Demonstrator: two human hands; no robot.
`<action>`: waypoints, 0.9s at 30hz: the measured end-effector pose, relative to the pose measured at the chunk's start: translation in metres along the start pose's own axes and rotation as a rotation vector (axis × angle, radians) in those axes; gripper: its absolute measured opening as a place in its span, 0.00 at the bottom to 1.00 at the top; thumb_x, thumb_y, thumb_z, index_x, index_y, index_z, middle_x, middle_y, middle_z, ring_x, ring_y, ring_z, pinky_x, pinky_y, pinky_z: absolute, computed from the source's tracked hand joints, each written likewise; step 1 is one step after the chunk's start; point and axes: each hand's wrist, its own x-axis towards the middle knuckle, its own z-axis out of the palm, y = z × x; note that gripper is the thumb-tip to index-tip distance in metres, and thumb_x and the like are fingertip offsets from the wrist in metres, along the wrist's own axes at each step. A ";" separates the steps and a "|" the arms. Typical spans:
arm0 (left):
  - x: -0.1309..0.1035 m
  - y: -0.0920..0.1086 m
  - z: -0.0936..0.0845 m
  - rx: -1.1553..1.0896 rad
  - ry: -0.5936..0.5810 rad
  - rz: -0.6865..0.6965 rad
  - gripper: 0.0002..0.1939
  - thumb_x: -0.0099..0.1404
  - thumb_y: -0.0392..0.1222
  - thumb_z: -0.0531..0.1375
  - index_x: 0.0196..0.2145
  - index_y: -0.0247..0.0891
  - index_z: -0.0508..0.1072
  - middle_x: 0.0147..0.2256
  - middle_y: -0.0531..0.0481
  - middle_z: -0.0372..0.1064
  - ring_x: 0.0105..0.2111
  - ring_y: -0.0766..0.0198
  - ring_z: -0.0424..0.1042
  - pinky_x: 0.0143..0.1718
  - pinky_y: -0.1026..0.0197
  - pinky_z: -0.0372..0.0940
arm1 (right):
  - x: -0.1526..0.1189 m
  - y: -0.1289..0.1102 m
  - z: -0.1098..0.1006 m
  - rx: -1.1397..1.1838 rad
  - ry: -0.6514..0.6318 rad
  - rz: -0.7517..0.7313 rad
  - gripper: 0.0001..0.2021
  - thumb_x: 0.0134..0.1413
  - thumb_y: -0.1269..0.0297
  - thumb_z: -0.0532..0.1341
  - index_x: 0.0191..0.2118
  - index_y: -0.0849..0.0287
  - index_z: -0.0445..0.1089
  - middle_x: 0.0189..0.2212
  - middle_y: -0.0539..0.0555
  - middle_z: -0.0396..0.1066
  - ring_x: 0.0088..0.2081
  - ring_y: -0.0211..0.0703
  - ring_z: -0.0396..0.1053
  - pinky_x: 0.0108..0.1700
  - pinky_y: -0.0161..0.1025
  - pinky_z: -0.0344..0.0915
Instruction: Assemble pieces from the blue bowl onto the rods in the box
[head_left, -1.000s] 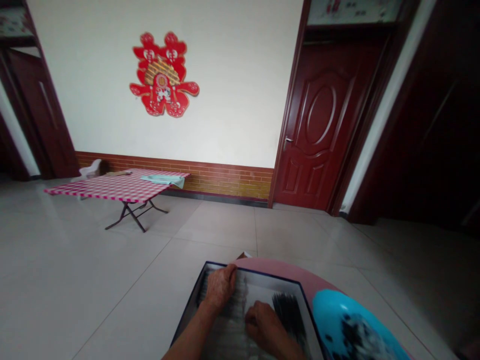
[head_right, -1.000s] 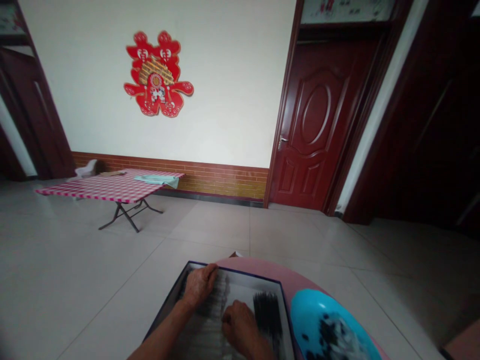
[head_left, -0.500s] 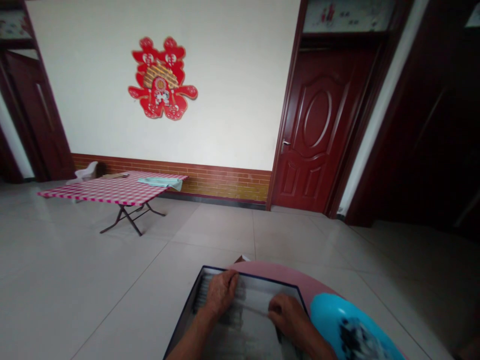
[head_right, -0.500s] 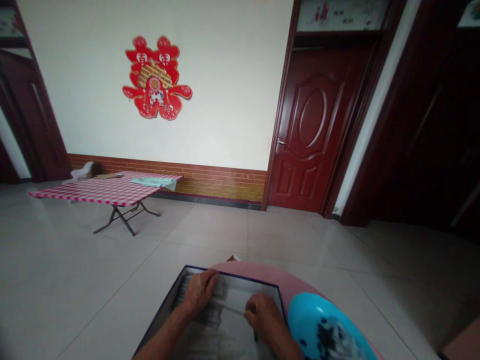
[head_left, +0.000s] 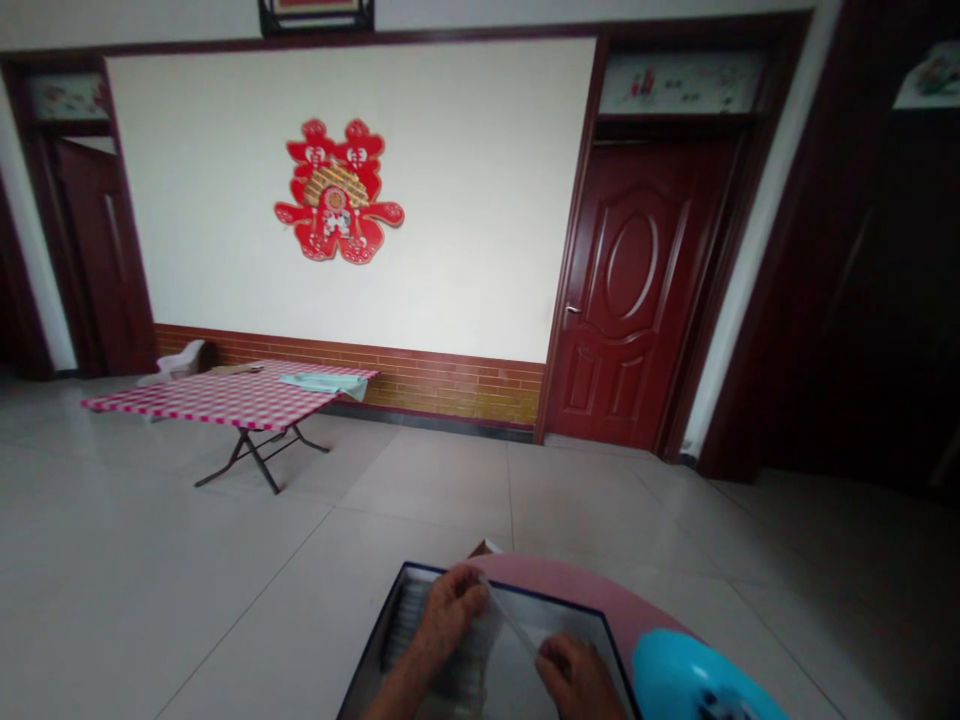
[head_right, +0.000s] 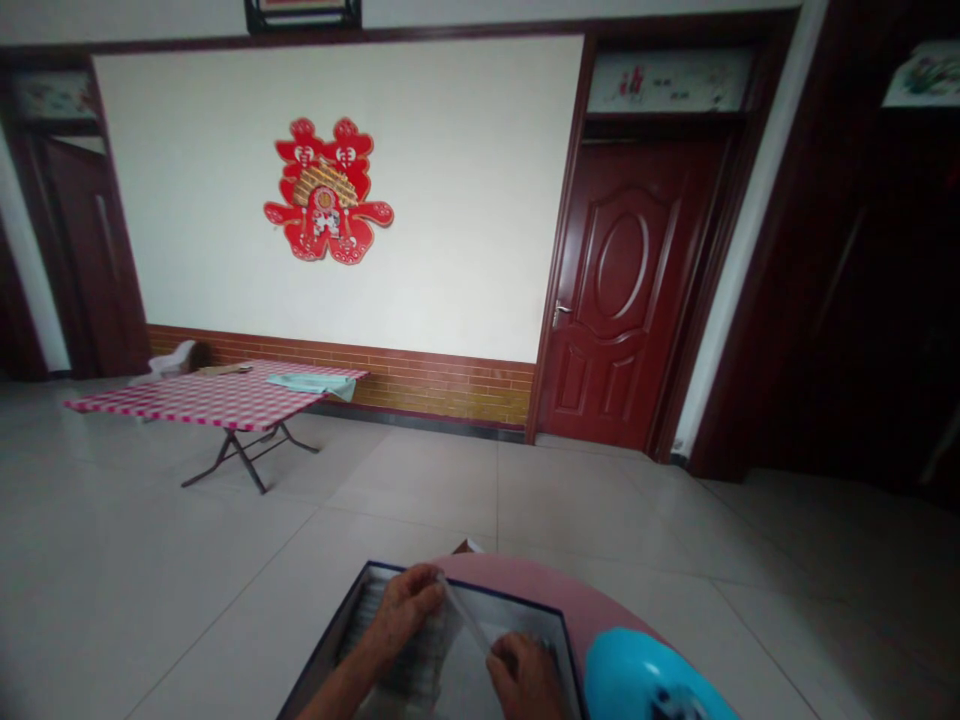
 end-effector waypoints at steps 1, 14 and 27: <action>-0.001 0.002 0.001 -0.050 -0.011 -0.018 0.17 0.50 0.54 0.61 0.31 0.37 0.70 0.22 0.56 0.65 0.21 0.68 0.62 0.22 0.67 0.55 | 0.000 0.002 0.004 -0.009 -0.004 -0.012 0.09 0.51 0.66 0.53 0.26 0.59 0.69 0.27 0.53 0.72 0.32 0.44 0.69 0.35 0.37 0.61; -0.007 0.007 0.010 -0.159 -0.151 0.064 0.15 0.53 0.51 0.60 0.32 0.37 0.67 0.23 0.54 0.68 0.24 0.67 0.66 0.22 0.68 0.57 | -0.005 0.003 0.018 0.055 -0.040 -0.067 0.09 0.52 0.65 0.50 0.34 0.57 0.66 0.30 0.55 0.73 0.32 0.44 0.71 0.36 0.36 0.62; -0.012 0.008 0.013 -0.367 -0.113 -0.056 0.22 0.55 0.60 0.61 0.34 0.37 0.69 0.26 0.53 0.70 0.24 0.67 0.67 0.22 0.68 0.58 | -0.010 -0.016 -0.002 0.287 0.089 -0.003 0.17 0.56 0.55 0.48 0.39 0.58 0.70 0.35 0.57 0.76 0.36 0.45 0.72 0.39 0.36 0.64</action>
